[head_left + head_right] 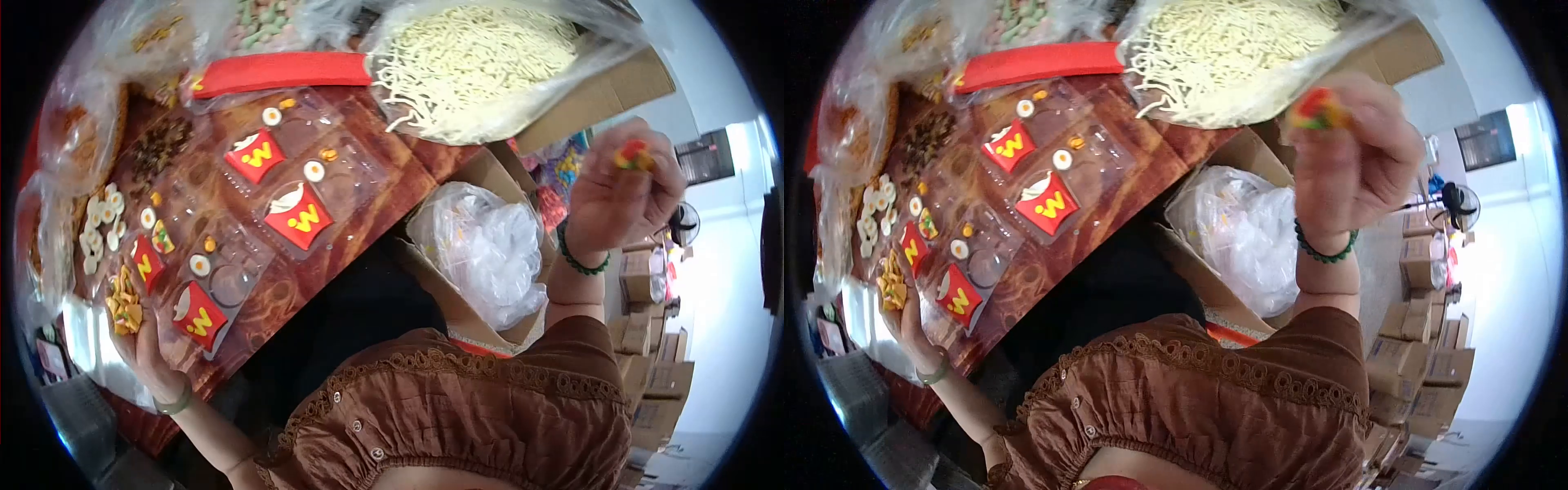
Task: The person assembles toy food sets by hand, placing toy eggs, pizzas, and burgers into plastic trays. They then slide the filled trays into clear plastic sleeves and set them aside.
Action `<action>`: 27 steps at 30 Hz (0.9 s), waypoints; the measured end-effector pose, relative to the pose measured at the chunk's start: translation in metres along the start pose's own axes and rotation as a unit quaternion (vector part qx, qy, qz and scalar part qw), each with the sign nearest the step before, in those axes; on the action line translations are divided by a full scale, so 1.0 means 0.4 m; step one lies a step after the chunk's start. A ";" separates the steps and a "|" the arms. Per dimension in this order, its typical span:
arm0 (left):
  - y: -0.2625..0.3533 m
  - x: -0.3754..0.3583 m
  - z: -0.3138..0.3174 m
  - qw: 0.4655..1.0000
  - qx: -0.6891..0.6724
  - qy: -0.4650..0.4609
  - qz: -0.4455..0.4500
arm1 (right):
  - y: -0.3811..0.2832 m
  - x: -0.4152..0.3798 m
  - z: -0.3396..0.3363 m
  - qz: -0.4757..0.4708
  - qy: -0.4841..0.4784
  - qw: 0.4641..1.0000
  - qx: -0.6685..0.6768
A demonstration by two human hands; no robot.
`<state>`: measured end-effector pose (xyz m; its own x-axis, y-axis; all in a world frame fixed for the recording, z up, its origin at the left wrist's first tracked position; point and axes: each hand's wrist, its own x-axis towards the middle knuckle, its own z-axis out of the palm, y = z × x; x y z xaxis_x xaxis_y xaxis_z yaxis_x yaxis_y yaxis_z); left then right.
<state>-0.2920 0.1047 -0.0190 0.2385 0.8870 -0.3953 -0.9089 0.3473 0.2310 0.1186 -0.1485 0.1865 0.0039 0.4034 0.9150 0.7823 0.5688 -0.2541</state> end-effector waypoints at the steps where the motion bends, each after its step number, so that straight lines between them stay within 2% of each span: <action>1: 0.057 0.056 -0.091 0.991 -0.038 -0.102 -0.075 | -0.025 -0.015 -0.100 0.004 0.012 1.000 0.025; 2: -0.122 -0.079 0.153 0.985 0.079 0.118 0.101 | -0.047 -0.037 -0.192 0.007 0.025 0.998 0.052; 3: -0.144 -0.087 0.177 0.984 0.087 0.116 0.104 | -0.051 -0.058 -0.256 -0.030 0.051 0.998 -0.004; 4: -0.165 -0.094 0.190 0.983 0.093 0.115 0.110 | -0.052 -0.088 -0.299 -0.009 0.114 0.990 -0.076; 5: -0.084 -0.019 0.098 0.977 -0.056 -0.145 -0.146 | -0.038 -0.113 -0.336 0.015 0.175 0.974 -0.142; 6: -0.014 0.053 -0.014 0.976 -0.054 -0.150 -0.148 | -0.005 -0.145 -0.373 0.025 0.214 0.935 -0.280; 7: -0.024 0.052 -0.005 0.974 -0.064 -0.146 -0.163 | 0.051 -0.190 -0.429 0.069 0.188 0.912 -0.358; 8: -0.020 0.047 -0.002 0.972 -0.075 -0.140 -0.172 | 0.098 -0.249 -0.488 0.113 0.160 0.883 -0.427; 9: -0.008 0.050 -0.023 0.983 -0.030 -0.103 -0.151 | 0.132 -0.329 -0.558 0.103 -0.034 0.797 -0.594; 10: -0.019 0.051 -0.035 0.983 -0.031 -0.120 -0.138 | 0.184 -0.392 -0.598 0.076 -0.224 0.664 -0.709; 11: -0.043 0.026 -0.021 0.985 -0.019 -0.113 -0.127 | 0.209 -0.436 -0.573 0.246 -0.209 0.729 -0.603; 12: -0.047 0.032 -0.053 0.983 0.032 -0.156 -0.095 | 0.222 -0.478 -0.507 0.404 -0.208 0.763 -0.460; 13: -0.108 -0.054 0.048 0.972 -0.066 -0.135 -0.182 | 0.225 -0.466 -0.397 0.445 -0.186 0.820 -0.309; 14: -0.115 -0.041 0.020 0.992 -0.004 -0.067 -0.107 | 0.215 -0.424 -0.277 0.486 -0.170 0.844 -0.149; 15: -0.140 -0.064 0.037 0.984 -0.033 -0.129 -0.120 | 0.216 -0.386 -0.155 0.499 -0.181 0.846 -0.046; 16: -0.192 -0.127 0.131 0.997 0.056 -0.035 -0.029 | 0.197 -0.349 -0.040 0.512 -0.188 0.837 0.049; 17: -0.179 -0.111 0.111 0.985 -0.045 -0.108 -0.128 | 0.184 -0.302 0.075 0.463 -0.247 0.848 0.072; 19: -0.198 -0.124 0.103 0.971 -0.082 -0.160 -0.157 | 0.142 -0.210 0.294 0.268 -0.316 0.898 0.147; 21: -0.199 -0.126 0.095 0.974 -0.060 -0.163 -0.147 | 0.109 -0.154 0.466 0.246 -0.356 0.881 0.193; 23: -0.202 -0.133 0.101 0.980 -0.048 -0.145 -0.125 | 0.102 -0.134 0.608 0.262 -0.319 0.866 0.282; 25: -0.192 -0.133 0.083 0.981 -0.051 -0.148 -0.115 | 0.103 -0.111 0.691 0.231 -0.368 0.863 0.260; 26: -0.186 -0.133 0.076 0.984 -0.048 -0.135 -0.108 | 0.095 -0.097 0.711 0.259 -0.441 0.828 0.231; 27: -0.176 -0.130 0.072 0.985 -0.052 -0.132 -0.103 | 0.094 -0.098 0.733 0.256 -0.446 0.825 0.234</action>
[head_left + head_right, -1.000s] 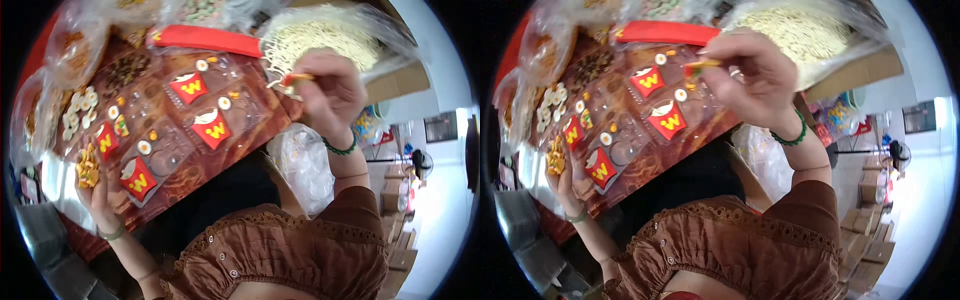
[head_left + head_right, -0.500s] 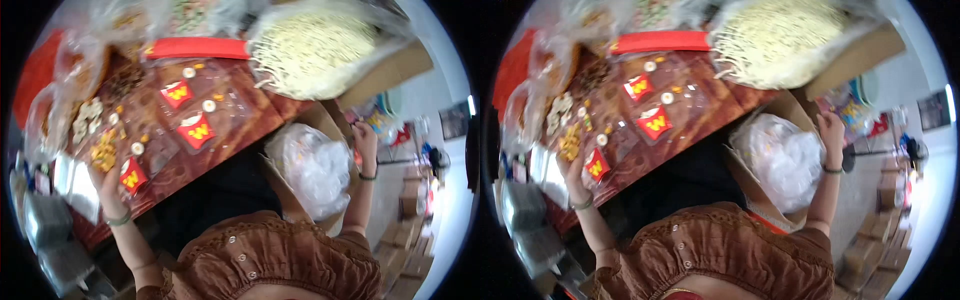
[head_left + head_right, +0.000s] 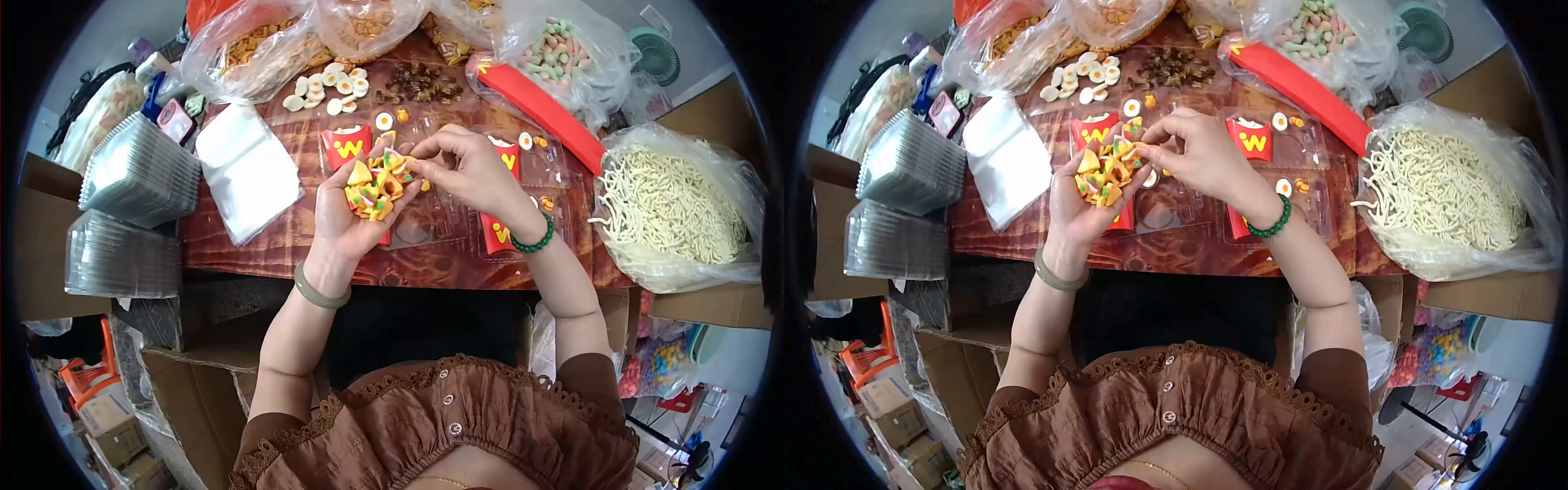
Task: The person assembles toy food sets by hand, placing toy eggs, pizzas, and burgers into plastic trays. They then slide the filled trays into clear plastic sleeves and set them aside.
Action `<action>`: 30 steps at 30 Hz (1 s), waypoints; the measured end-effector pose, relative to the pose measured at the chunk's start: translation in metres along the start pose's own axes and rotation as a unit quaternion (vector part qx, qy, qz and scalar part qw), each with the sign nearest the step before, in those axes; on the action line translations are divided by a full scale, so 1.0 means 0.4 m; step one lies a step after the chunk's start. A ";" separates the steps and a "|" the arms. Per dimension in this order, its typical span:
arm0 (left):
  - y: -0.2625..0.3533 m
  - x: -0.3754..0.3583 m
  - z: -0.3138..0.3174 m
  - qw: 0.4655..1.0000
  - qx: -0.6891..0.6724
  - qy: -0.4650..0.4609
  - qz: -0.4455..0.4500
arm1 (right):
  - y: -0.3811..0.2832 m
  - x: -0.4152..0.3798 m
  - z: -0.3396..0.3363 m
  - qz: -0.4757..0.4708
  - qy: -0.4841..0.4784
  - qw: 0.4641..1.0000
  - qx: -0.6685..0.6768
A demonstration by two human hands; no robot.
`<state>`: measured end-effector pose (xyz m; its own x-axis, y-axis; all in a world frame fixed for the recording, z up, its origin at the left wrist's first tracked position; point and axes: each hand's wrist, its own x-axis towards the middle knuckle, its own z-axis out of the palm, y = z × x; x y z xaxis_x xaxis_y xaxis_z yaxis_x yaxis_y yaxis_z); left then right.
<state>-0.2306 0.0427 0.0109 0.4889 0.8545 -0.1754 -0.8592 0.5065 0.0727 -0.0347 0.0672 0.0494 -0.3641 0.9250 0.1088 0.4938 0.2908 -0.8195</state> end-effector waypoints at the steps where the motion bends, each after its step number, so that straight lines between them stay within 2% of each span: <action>1: 0.010 0.000 0.001 1.000 0.005 0.001 0.002 | 0.007 0.014 0.013 -0.018 -0.004 1.000 0.001; 3: 0.032 0.002 -0.008 1.000 0.019 -0.001 0.007 | 0.013 0.038 0.027 -0.034 -0.013 0.999 0.000; 5: 0.053 0.004 -0.026 1.000 0.002 0.013 0.007 | 0.018 0.050 0.028 0.052 -0.019 0.993 0.106; 6: 0.059 0.007 -0.033 1.000 -0.010 0.028 0.006 | 0.053 0.061 0.034 -0.021 0.009 0.996 0.084; 7: 0.065 0.010 -0.038 0.999 -0.014 0.028 0.005 | 0.056 0.066 0.033 -0.018 0.007 0.996 0.083; 9: 0.076 0.013 -0.042 0.999 -0.049 -0.008 -0.018 | 0.057 0.075 0.030 0.051 0.001 0.964 0.260; 10: 0.086 0.013 -0.047 0.998 -0.054 -0.012 -0.014 | 0.065 0.081 0.029 0.055 0.001 0.964 0.259; 12: 0.111 0.011 -0.057 0.998 -0.057 -0.013 0.007 | 0.092 0.099 0.024 0.039 0.032 0.970 0.237; 13: 0.130 0.014 -0.075 0.997 -0.071 -0.003 0.007 | 0.102 0.107 0.019 0.017 0.027 0.992 0.126; 14: 0.148 0.019 -0.089 0.996 -0.085 0.007 0.007 | 0.110 0.110 0.024 0.020 0.026 0.992 0.123; 15: 0.160 0.021 -0.104 0.997 -0.065 -0.023 0.023 | 0.117 0.114 0.033 -0.043 0.037 0.998 -0.014; 16: 0.168 0.026 -0.110 0.997 -0.068 -0.022 0.023 | 0.120 0.118 0.044 -0.106 0.047 0.982 -0.150; 17: 0.177 0.033 -0.114 0.997 -0.071 0.005 0.039 | 0.134 0.122 0.060 -0.168 0.057 0.971 -0.159; 18: 0.185 0.039 -0.119 0.995 -0.073 0.033 0.054 | 0.154 0.124 0.071 -0.167 0.055 0.971 -0.160; 20: 0.198 0.044 -0.130 0.995 -0.071 0.047 0.059 | 0.181 0.133 0.088 -0.252 0.014 0.945 -0.206; 21: 0.204 0.047 -0.137 0.995 -0.074 0.044 0.053 | 0.194 0.132 0.085 -0.252 0.012 0.945 -0.206; 23: 0.209 0.049 -0.146 0.995 -0.079 0.042 0.048 | 0.199 0.129 0.071 -0.266 -0.084 0.935 -0.220; 24: 0.209 0.050 -0.150 0.995 -0.065 0.041 0.059 | 0.202 0.128 0.072 -0.265 -0.086 0.935 -0.220; 26: 0.207 0.054 -0.154 0.995 -0.053 0.041 0.067 | 0.184 0.124 0.073 -0.173 -0.049 0.974 -0.139; 30: 0.202 0.055 -0.139 0.996 -0.030 0.058 0.063 | 0.205 0.138 0.092 -0.205 -0.053 0.964 -0.159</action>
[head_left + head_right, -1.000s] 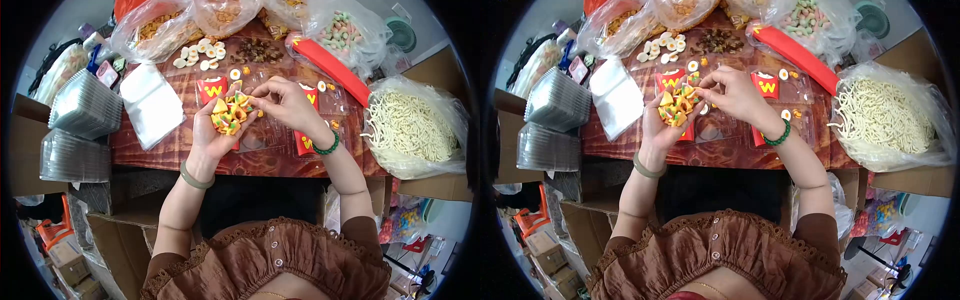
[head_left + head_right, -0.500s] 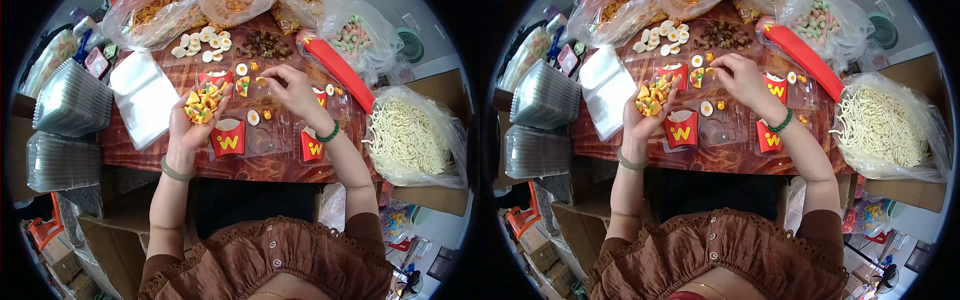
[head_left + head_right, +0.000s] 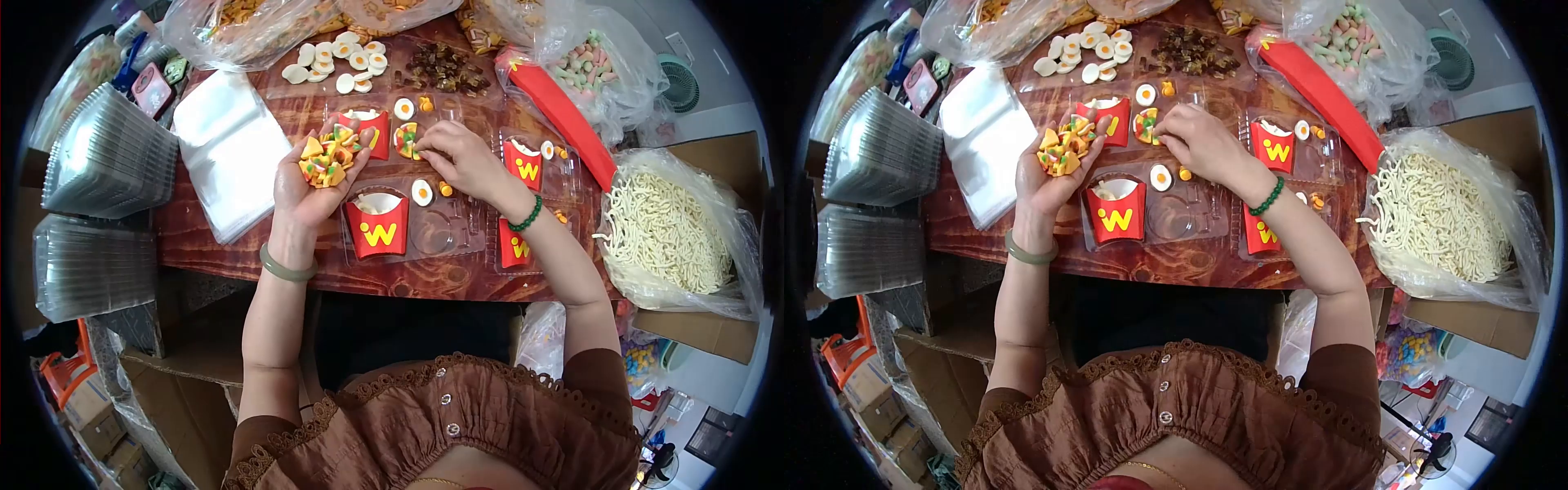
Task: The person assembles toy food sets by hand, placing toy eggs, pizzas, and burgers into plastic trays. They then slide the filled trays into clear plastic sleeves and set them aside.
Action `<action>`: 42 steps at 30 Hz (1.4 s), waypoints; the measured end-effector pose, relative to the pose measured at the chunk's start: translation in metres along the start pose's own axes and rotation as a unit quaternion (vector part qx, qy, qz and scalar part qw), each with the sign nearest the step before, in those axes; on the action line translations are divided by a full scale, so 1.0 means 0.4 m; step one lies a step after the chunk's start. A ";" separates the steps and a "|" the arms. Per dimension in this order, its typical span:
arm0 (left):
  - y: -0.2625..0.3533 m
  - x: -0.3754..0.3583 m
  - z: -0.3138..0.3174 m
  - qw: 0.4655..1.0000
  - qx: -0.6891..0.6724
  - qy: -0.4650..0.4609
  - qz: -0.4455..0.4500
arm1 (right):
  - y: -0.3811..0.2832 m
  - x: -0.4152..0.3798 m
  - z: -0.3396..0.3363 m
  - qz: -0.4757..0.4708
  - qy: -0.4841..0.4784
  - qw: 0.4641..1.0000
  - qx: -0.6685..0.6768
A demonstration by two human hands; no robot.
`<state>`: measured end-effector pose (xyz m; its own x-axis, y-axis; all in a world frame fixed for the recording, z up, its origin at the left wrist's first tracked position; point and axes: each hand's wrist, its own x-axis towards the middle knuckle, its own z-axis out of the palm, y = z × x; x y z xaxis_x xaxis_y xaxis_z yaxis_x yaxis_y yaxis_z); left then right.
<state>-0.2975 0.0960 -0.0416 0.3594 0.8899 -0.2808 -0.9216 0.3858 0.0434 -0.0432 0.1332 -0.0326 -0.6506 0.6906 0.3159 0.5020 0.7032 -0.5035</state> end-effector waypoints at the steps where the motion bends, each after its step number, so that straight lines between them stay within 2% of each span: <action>1: -0.001 -0.003 0.002 1.000 -0.013 -0.002 -0.004 | -0.007 0.004 -0.007 0.022 -0.006 1.000 0.009; 2: -0.004 -0.006 0.007 1.000 -0.001 -0.003 0.001 | -0.015 0.011 -0.010 0.044 -0.013 0.999 0.017; 3: -0.007 -0.008 0.012 1.000 0.010 -0.005 0.006 | -0.026 0.017 -0.010 0.065 0.027 0.996 0.060; 4: -0.009 -0.009 0.008 0.999 -0.003 -0.032 -0.007 | -0.046 0.030 -0.015 0.064 0.026 0.996 0.062; 7: -0.032 -0.012 0.021 0.996 -0.013 -0.076 -0.041 | -0.123 0.079 -0.036 0.137 0.035 0.976 0.166; 10: -0.059 -0.015 0.035 0.997 0.025 -0.054 -0.044 | -0.130 0.118 -0.031 0.093 0.044 0.983 0.149; 12: -0.067 -0.016 0.050 0.997 0.059 -0.014 -0.043 | -0.118 0.126 -0.027 0.125 0.023 0.980 0.154; 14: -0.059 -0.008 0.025 0.997 0.043 -0.037 -0.060 | -0.108 0.127 -0.030 0.077 0.002 0.991 0.111; 16: -0.061 -0.005 0.018 0.995 0.026 -0.060 -0.078 | -0.114 0.125 -0.024 0.098 -0.014 0.985 0.144; 18: -0.070 -0.005 0.032 0.995 0.083 0.014 -0.052 | -0.119 0.122 -0.030 0.119 -0.029 0.977 0.174; 20: -0.070 -0.005 0.029 0.995 0.074 0.009 -0.060 | -0.123 0.121 -0.043 0.140 -0.071 0.969 0.191; 22: -0.067 -0.003 0.022 0.995 0.066 0.004 -0.068 | -0.108 0.116 -0.035 0.124 -0.058 0.973 0.186; 24: -0.060 0.001 0.013 0.994 0.039 -0.048 -0.095 | -0.100 0.110 -0.031 0.109 -0.045 0.976 0.181; 26: -0.056 -0.002 0.027 0.992 0.026 -0.042 -0.112 | -0.104 0.111 -0.033 0.238 -0.015 0.884 0.402; 29: -0.053 -0.008 0.042 0.989 -0.023 -0.051 -0.135 | -0.091 0.112 -0.044 0.187 0.021 0.871 0.453; 30: -0.052 -0.011 0.046 0.986 -0.060 -0.066 -0.141 | -0.083 0.110 -0.049 0.196 0.044 0.890 0.409; 31: -0.049 -0.016 0.054 0.988 -0.055 -0.065 -0.128 | -0.064 0.104 -0.050 0.198 0.044 0.890 0.409; 33: -0.037 -0.014 0.045 0.991 -0.047 -0.076 -0.102 | -0.020 0.089 -0.051 0.211 0.042 0.923 0.319; 34: -0.030 -0.012 0.040 0.991 -0.051 -0.084 -0.094 | -0.012 0.081 -0.057 0.248 0.029 0.930 0.271; 40: 0.001 -0.004 0.026 0.996 -0.044 -0.066 -0.042 | -0.034 0.049 -0.056 0.286 -0.015 0.949 0.130; 41: 0.003 -0.003 0.026 0.997 -0.043 -0.056 -0.033 | -0.018 0.041 -0.048 0.286 -0.015 0.949 0.130; 42: 0.005 -0.001 0.024 0.997 -0.044 -0.055 -0.033 | 0.010 0.028 -0.034 0.198 -0.013 0.978 0.062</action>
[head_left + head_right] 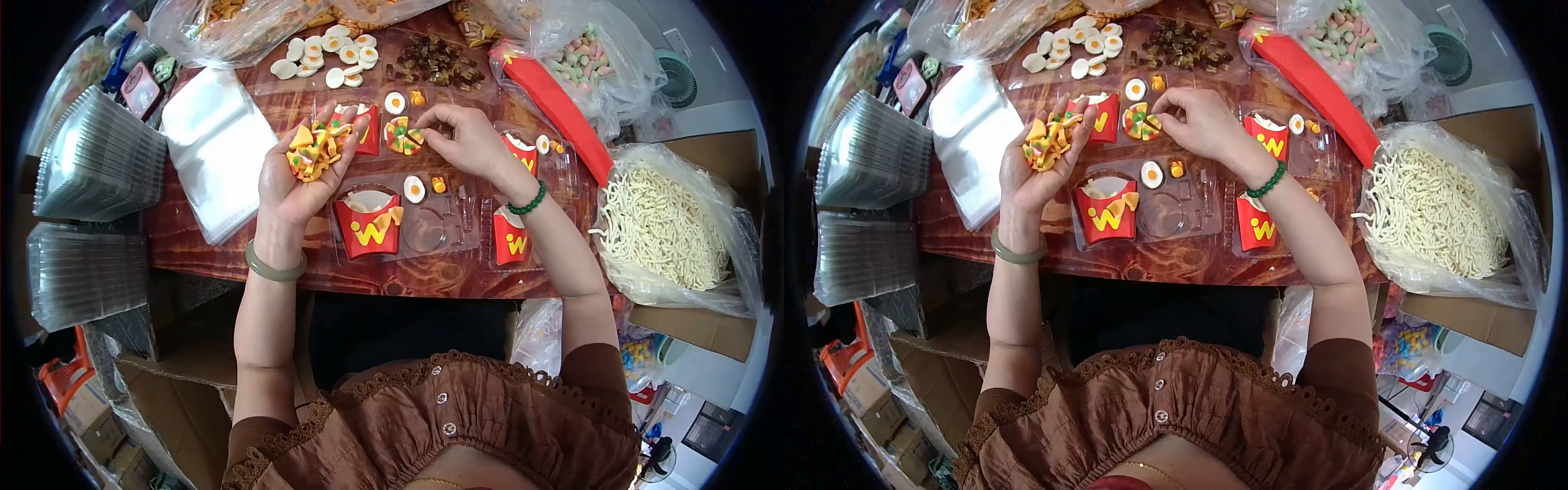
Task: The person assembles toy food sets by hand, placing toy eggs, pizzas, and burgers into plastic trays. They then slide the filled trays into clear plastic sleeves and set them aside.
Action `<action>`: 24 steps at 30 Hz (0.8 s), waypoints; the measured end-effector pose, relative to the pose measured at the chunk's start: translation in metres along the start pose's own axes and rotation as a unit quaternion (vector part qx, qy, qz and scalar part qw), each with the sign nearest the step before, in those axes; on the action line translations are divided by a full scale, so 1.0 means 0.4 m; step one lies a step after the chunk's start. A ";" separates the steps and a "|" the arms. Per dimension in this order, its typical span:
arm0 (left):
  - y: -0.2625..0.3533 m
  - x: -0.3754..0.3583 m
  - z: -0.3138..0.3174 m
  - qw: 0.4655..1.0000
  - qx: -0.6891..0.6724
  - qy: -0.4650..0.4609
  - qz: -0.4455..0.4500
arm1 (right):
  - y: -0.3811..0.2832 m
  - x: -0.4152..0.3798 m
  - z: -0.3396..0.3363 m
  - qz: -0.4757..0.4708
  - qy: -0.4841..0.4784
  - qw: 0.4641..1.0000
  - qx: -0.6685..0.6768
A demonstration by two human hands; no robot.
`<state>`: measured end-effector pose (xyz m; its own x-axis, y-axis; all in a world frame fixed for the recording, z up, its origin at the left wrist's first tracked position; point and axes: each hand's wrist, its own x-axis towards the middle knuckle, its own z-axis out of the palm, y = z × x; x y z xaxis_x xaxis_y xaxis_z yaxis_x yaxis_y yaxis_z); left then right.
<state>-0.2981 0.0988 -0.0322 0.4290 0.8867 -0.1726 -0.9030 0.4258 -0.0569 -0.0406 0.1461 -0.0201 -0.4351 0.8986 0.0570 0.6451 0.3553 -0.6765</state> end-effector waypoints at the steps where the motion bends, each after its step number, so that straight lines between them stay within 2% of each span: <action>1: 0.002 0.003 -0.003 1.000 0.001 0.013 0.006 | 0.005 0.001 0.003 -0.092 0.010 0.993 -0.069; 8: 0.007 0.015 -0.016 0.998 -0.005 0.050 0.024 | -0.006 -0.003 -0.004 -0.157 0.008 0.979 -0.132; 10: 0.018 0.015 -0.027 0.999 -0.006 0.038 0.017 | -0.080 -0.035 -0.019 -0.149 -0.033 0.987 -0.047; 11: 0.020 0.013 -0.032 1.000 -0.005 0.025 0.006 | -0.102 -0.049 -0.015 -0.172 -0.095 0.981 0.002; 13: 0.017 0.010 -0.029 1.000 -0.006 0.026 0.007 | -0.120 -0.068 0.010 -0.210 -0.153 0.966 0.011; 14: 0.015 0.011 -0.027 1.000 -0.007 0.024 0.009 | -0.133 -0.074 0.011 -0.188 -0.190 0.963 0.011; 17: 0.019 0.011 -0.031 1.000 0.005 0.025 0.008 | -0.118 -0.082 0.022 -0.167 -0.212 0.962 0.031; 21: 0.021 0.008 -0.030 1.000 -0.002 0.015 0.002 | -0.116 -0.087 -0.008 -0.154 -0.177 0.965 0.118; 23: 0.019 0.008 -0.028 0.999 0.014 0.034 0.019 | -0.126 -0.082 -0.038 0.007 -0.103 0.972 0.209; 24: 0.018 0.008 -0.027 0.999 0.014 0.031 0.018 | -0.113 -0.073 -0.041 0.057 -0.081 0.951 0.293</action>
<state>-0.3035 0.1028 -0.0439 0.3930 0.8890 -0.2350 -0.9166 0.3991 -0.0230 -0.0469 0.1080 0.0208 -0.5044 0.8547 -0.1227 0.2539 0.0110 -0.9672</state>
